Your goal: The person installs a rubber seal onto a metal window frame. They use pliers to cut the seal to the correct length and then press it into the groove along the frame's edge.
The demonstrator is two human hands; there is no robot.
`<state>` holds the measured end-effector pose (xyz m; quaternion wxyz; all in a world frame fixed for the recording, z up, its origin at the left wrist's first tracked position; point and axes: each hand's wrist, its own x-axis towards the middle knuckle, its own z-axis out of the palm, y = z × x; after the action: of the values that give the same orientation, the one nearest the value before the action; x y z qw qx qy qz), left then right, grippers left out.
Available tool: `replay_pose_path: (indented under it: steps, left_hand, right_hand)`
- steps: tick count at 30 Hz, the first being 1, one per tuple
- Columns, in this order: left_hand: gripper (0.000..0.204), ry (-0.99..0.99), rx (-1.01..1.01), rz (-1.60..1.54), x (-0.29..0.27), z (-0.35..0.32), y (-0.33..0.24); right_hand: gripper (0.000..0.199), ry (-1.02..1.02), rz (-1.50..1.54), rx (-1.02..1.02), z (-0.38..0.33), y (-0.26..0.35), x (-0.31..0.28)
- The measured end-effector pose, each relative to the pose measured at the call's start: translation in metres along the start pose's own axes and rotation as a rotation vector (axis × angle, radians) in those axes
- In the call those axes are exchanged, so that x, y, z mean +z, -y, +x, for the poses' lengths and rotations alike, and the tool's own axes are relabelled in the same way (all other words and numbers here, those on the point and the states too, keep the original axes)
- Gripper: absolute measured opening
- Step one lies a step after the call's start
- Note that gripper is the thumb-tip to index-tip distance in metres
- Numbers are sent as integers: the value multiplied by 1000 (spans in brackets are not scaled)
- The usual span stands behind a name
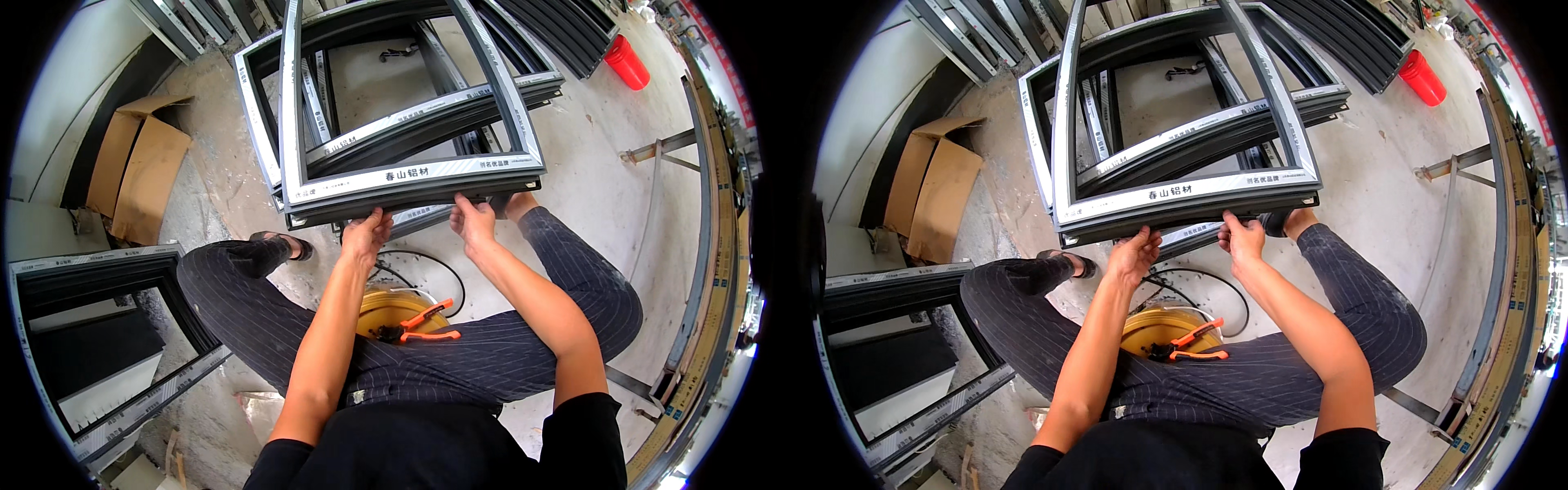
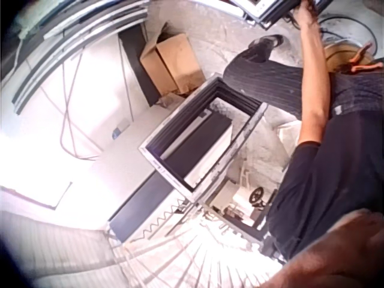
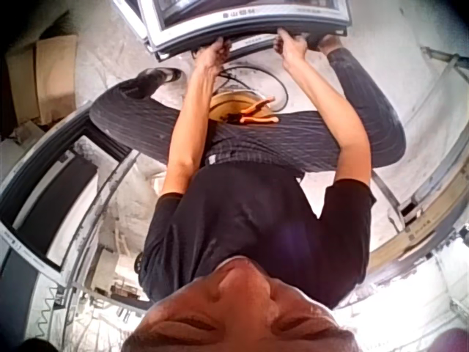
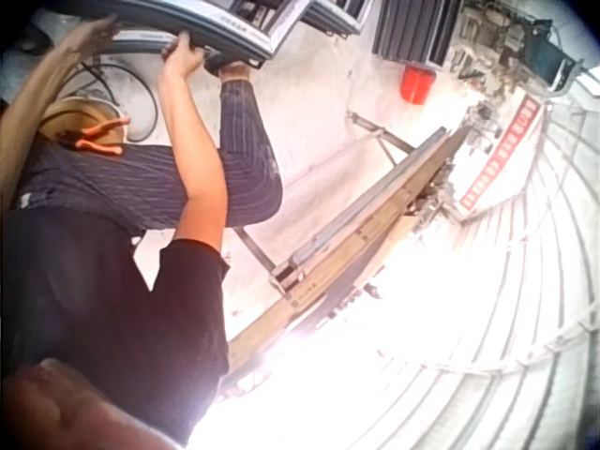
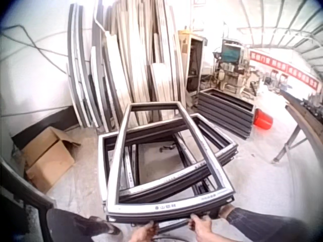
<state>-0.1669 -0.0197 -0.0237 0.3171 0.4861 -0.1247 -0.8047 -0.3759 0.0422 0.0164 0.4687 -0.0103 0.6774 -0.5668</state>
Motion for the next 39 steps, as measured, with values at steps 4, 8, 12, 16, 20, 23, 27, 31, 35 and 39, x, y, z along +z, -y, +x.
replay_pose_path:
  steps: [4,8,12,16,20,23,27,31,35,39]
  left_hand:
    - [22,0,-91,-32,27,-14,-5]
    - [22,13,51,34,23,14,20]
    - [22,5,-8,67,25,16,21]
    - [23,32,-76,77,51,1,17]
    - [23,34,-23,84,54,19,35]
    - [22,17,-6,100,56,21,38]
    - [23,37,-69,90,62,6,29]
    - [24,26,4,116,61,12,34]
    - [25,-14,-23,159,53,11,29]
    - [22,-102,35,-7,10,5,8]
  right_hand:
    - [28,41,-8,125,1,4,-5]
    - [29,94,25,175,5,1,-3]
    - [29,157,21,181,7,-3,-4]
    - [29,209,1,163,5,-8,1]
    - [30,262,-27,152,4,-11,6]
    - [31,255,-39,146,2,-11,7]
    - [29,272,-18,165,-1,-14,11]
    - [24,300,-6,149,1,-18,15]
    - [22,252,12,149,0,-18,18]
    - [22,231,-25,140,0,-18,18]
